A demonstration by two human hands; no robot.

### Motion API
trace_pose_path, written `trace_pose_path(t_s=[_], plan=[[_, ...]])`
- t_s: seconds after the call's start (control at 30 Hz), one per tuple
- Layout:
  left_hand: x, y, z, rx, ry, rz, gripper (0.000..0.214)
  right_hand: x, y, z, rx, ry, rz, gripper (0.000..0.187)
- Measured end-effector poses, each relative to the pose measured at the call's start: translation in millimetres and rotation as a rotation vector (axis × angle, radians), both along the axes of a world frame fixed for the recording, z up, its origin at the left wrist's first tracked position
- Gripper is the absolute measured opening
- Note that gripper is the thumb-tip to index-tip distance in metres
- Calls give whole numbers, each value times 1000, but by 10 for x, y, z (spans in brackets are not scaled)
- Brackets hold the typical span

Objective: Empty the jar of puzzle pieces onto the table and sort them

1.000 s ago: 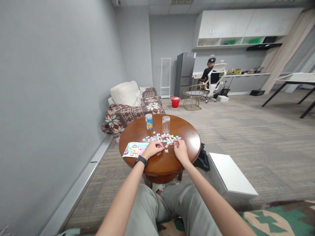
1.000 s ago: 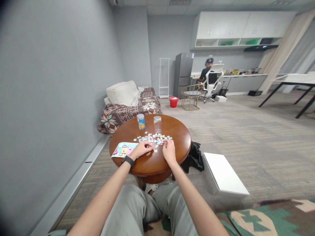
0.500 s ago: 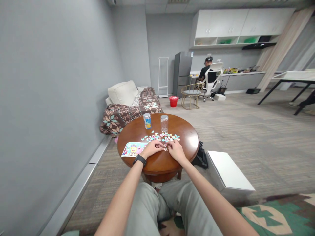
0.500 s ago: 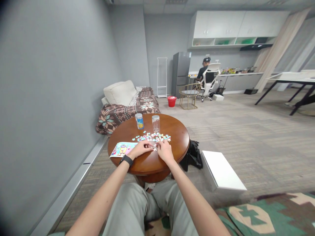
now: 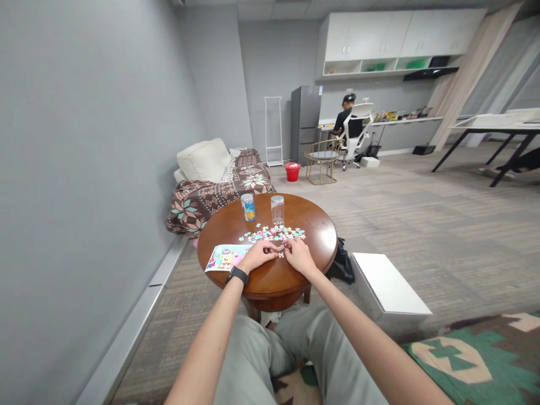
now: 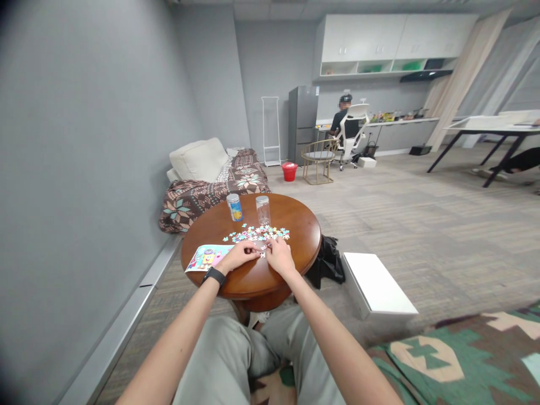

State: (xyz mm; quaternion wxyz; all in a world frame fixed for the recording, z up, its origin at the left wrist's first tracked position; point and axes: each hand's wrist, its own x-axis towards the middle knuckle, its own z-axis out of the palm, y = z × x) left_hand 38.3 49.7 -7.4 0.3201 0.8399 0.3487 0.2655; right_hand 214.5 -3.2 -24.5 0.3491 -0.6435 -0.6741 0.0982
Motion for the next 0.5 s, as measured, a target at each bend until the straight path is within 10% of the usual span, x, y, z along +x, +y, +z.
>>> trace_pose_path(t_s=[0.3,0.5], plan=[[19,-28,27,4,20,10,19,44,11,-47,96,118,-326,37],[43,-34,18,-91,-30,72,27,7,5,-53,68,83,-247,37]])
